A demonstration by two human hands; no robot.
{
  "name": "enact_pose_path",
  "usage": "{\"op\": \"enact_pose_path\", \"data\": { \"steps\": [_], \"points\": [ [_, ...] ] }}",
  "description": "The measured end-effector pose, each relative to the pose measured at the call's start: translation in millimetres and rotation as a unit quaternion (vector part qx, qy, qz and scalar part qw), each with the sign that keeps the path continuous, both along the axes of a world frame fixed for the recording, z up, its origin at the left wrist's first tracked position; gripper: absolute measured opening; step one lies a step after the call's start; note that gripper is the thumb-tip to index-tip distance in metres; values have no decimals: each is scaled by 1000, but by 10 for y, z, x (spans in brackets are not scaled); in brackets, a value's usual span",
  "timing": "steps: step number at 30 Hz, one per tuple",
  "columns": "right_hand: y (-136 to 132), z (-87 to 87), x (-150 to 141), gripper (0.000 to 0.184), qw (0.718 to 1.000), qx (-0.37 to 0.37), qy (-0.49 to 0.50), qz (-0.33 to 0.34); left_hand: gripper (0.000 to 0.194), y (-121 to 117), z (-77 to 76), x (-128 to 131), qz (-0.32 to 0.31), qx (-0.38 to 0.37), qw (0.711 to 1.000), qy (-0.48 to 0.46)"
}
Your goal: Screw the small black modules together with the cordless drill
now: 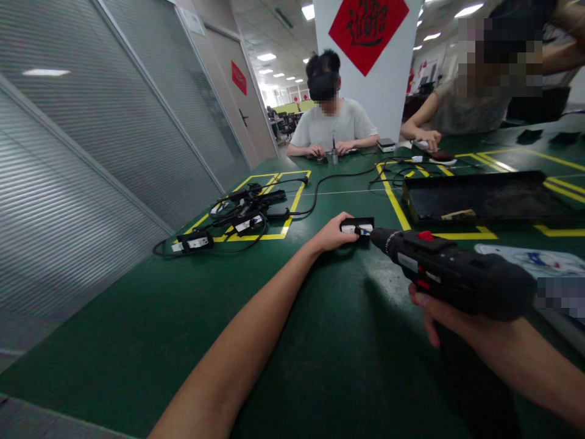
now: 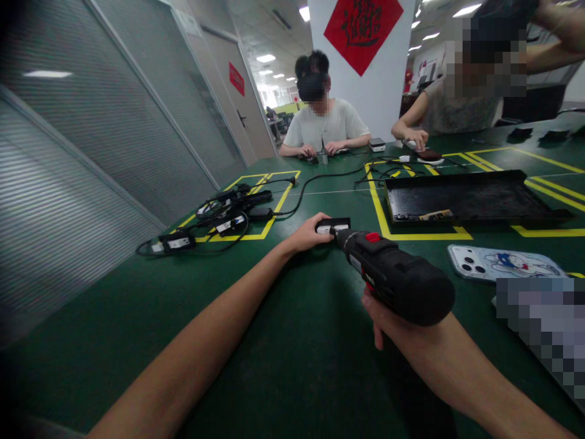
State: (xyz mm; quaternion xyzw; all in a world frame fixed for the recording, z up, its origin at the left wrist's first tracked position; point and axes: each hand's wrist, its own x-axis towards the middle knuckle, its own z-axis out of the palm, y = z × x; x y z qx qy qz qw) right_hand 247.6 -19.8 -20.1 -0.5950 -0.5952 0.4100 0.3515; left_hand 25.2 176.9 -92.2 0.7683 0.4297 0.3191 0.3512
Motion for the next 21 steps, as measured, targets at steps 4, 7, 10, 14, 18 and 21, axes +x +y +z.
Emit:
{"op": "enact_pose_path", "data": {
  "steps": [4,7,10,14,18,21],
  "points": [
    [18,-34,41,31,1000,-7,-14,3,46,-5,8,-1,1,-5,1000,7],
    [27,-33,54,28,999,-1,-32,20,44,-14,16,-3,-2,-6,1000,-2],
    [32,-31,44,26,999,15,-19,36,43,-16,20,-4,-6,-7,1000,-5],
    [47,-58,24,27,999,28,5,36,43,-16,23,-3,-6,-11,1000,-9],
    [55,-55,38,27,998,22,30,51,43,-22,29,-3,-11,-15,1000,-14],
    [33,-21,88,25,998,2,1,63,43,-24,31,-5,-6,-14,1000,-8]
  ]
}}
